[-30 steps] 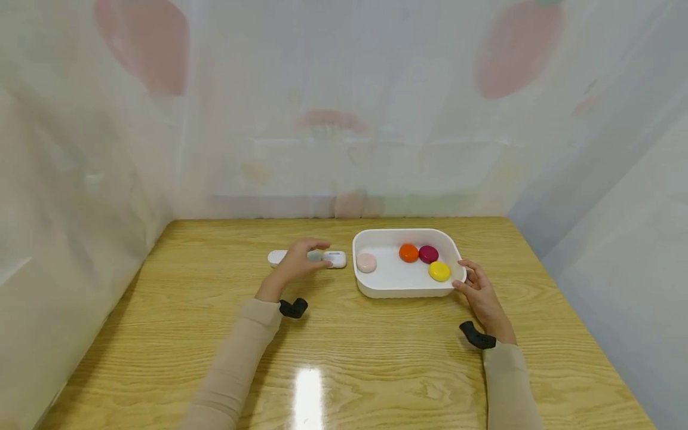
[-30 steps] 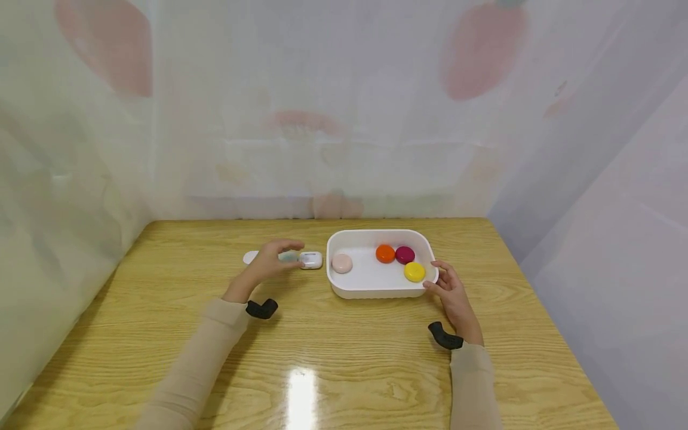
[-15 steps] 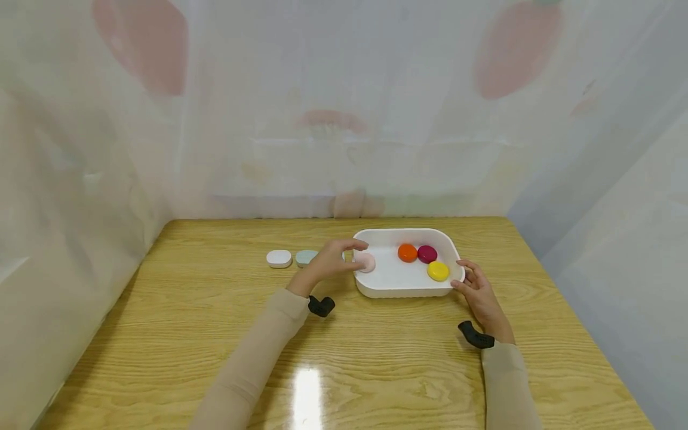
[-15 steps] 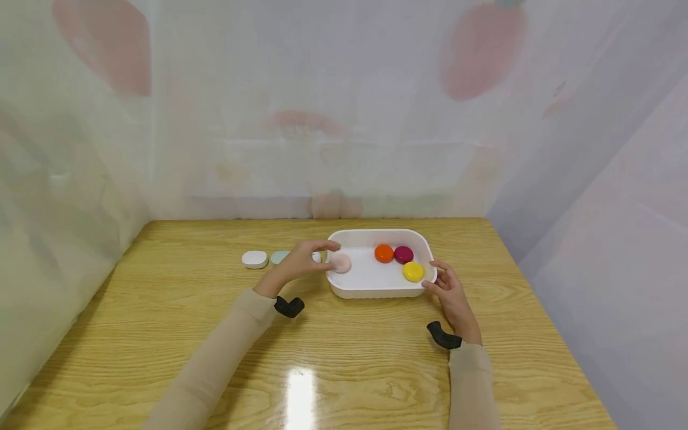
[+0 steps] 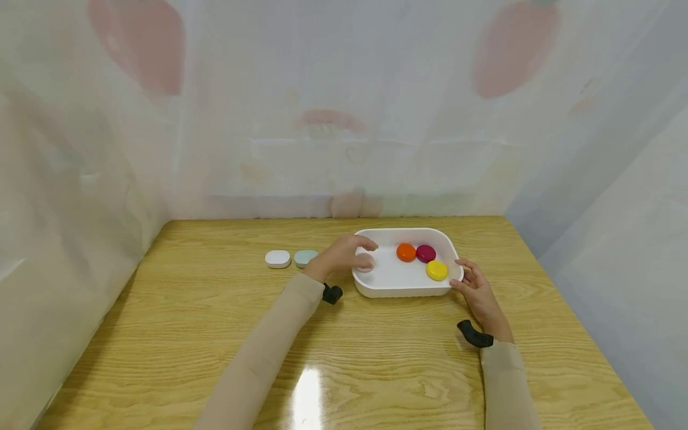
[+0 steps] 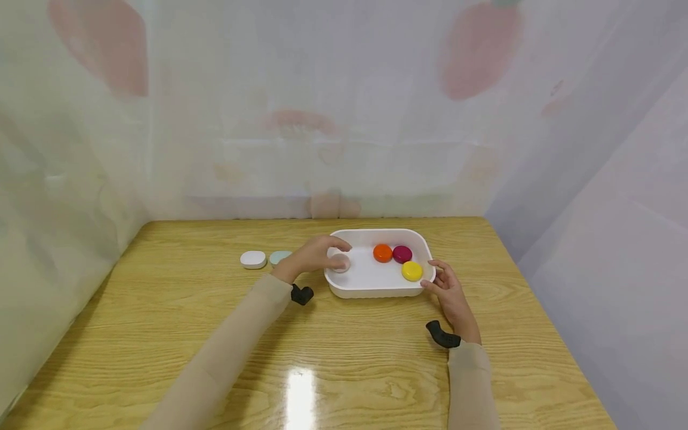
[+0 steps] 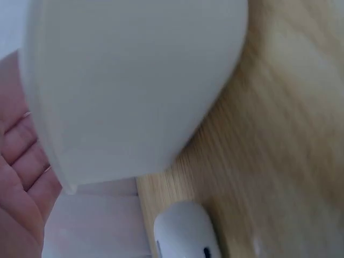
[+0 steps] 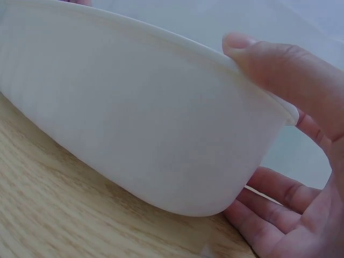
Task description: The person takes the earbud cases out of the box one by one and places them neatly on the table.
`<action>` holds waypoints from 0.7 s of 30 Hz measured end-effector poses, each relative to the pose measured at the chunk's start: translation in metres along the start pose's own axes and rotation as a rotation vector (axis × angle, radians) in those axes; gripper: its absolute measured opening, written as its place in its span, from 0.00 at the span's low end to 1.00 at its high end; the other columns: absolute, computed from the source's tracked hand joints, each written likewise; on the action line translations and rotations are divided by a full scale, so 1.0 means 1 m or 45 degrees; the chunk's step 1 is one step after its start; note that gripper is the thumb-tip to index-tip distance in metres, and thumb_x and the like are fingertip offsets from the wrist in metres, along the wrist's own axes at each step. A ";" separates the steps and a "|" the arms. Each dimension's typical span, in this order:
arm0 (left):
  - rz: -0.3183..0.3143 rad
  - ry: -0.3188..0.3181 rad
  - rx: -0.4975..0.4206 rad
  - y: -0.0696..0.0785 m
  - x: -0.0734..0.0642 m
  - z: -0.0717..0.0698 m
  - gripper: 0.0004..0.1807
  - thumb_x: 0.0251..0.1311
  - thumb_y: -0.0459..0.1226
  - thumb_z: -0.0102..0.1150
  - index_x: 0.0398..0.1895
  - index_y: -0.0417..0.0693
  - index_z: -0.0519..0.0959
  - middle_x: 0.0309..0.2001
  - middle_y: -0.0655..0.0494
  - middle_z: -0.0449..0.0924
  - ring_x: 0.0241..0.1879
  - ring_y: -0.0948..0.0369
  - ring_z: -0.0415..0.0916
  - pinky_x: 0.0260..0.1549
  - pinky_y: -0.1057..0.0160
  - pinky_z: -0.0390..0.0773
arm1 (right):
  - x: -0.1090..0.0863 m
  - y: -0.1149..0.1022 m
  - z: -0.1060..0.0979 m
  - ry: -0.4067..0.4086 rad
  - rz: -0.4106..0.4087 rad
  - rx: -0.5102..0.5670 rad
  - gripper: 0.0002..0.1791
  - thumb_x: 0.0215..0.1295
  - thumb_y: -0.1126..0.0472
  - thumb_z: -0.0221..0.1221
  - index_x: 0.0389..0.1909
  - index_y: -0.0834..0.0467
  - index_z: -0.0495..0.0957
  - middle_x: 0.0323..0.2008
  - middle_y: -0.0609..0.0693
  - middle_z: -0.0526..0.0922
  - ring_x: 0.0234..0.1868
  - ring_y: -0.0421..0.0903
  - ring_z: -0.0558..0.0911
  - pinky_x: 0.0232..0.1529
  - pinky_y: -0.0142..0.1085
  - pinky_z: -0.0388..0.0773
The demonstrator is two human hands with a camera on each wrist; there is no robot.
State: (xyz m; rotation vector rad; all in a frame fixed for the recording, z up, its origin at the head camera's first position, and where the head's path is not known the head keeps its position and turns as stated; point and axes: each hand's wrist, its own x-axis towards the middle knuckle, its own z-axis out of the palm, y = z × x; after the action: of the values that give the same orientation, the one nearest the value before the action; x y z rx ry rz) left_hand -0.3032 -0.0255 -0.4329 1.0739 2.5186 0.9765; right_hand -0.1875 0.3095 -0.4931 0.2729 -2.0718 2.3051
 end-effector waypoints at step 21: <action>-0.126 -0.279 0.577 0.018 0.024 0.000 0.20 0.53 0.35 0.66 0.52 0.48 0.81 0.49 0.56 0.83 0.44 0.60 0.75 0.50 0.66 0.77 | 0.003 0.003 -0.001 -0.006 0.026 -0.032 0.24 0.68 0.67 0.55 0.62 0.52 0.62 0.51 0.44 0.72 0.47 0.31 0.78 0.47 0.18 0.79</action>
State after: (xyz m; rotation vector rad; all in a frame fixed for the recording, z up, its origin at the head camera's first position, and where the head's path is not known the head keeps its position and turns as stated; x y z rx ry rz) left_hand -0.3103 0.0001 -0.4198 1.0834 2.6351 0.2433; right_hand -0.1909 0.3100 -0.4958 0.2578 -2.1140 2.2907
